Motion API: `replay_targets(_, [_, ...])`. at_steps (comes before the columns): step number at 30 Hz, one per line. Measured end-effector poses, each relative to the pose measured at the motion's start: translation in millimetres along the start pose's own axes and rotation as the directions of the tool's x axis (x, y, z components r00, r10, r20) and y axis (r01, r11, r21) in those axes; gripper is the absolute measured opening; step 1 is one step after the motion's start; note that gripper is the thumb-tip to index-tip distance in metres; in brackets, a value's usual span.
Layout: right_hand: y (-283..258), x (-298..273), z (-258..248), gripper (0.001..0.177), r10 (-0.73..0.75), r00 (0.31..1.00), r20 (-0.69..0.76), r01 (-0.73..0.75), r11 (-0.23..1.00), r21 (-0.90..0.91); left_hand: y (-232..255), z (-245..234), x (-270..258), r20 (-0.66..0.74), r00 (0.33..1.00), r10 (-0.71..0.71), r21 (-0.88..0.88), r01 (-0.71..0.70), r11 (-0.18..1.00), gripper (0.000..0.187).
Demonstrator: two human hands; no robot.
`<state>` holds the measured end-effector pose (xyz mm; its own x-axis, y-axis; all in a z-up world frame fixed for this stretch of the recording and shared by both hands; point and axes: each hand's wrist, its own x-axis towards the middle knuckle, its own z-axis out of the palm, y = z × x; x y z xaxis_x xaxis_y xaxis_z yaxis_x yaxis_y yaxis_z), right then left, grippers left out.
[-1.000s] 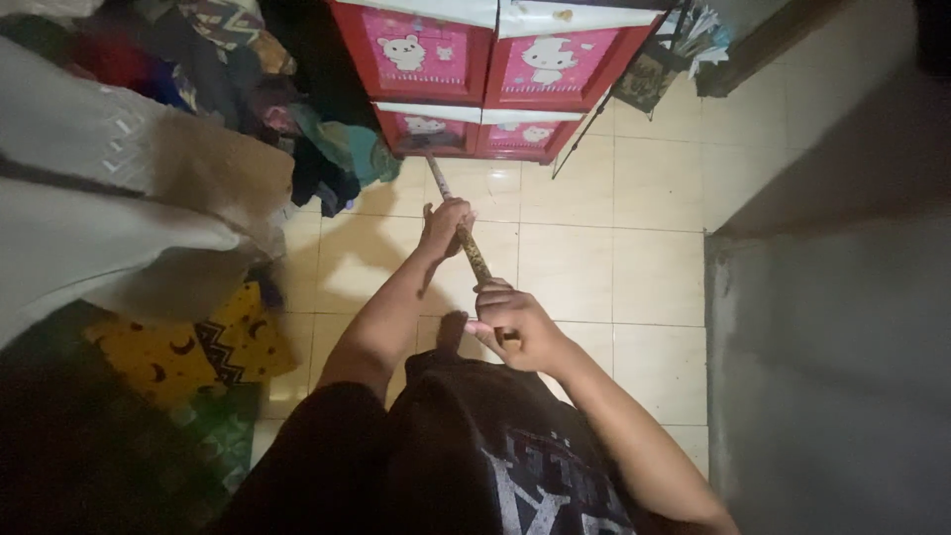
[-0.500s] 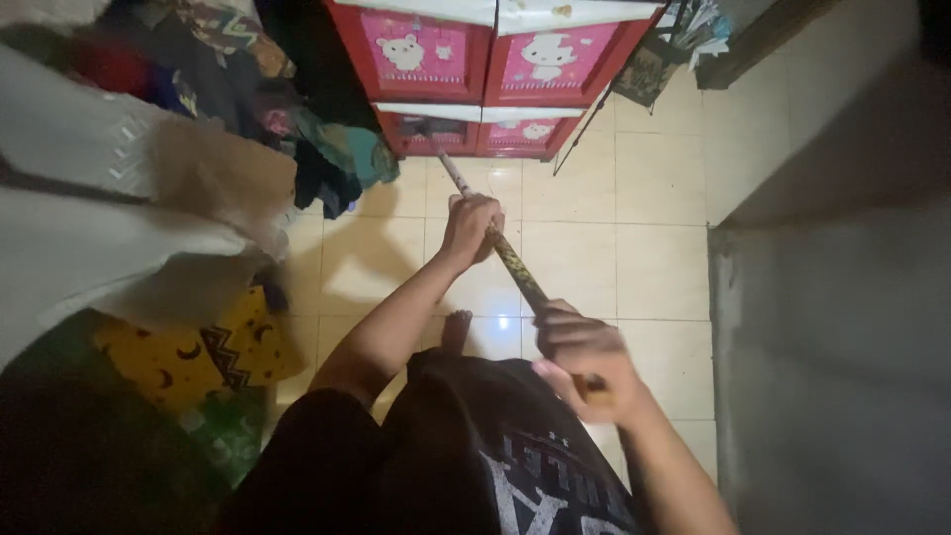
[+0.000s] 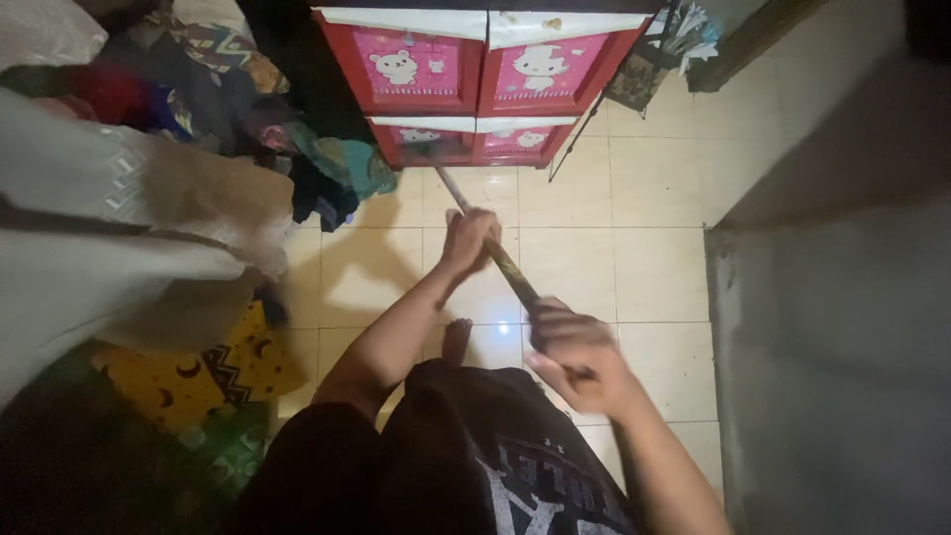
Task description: The person adjusts a ring light on a tripod, connects the sections of a broom handle together by hand, and sweeps the floor using the broom.
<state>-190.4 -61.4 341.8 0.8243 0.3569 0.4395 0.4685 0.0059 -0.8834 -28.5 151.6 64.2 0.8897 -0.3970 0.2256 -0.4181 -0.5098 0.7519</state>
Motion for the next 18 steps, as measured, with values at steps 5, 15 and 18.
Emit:
replay_targets(5, [40, 14, 13, 0.034, 0.192, 0.979, -0.066, -0.191, 0.981, 0.028, -35, 11, 8, 0.068, 0.995, -0.069, 0.197, 0.054, 0.979, 0.019])
replay_targets(15, [30, 22, -4, 0.038, 0.118, 0.993, 0.006, -0.118, 0.993, -0.008, -19, 14, 17, -0.027, 0.999, -0.030, 0.180, 0.034, 0.983, 0.016])
replay_targets(18, [30, 17, 9, 0.035, 0.278, 0.959, -0.049, -0.277, 0.961, 0.010, -33, 13, 5, 0.186, 0.975, -0.122, 0.211, 0.081, 0.974, 0.028])
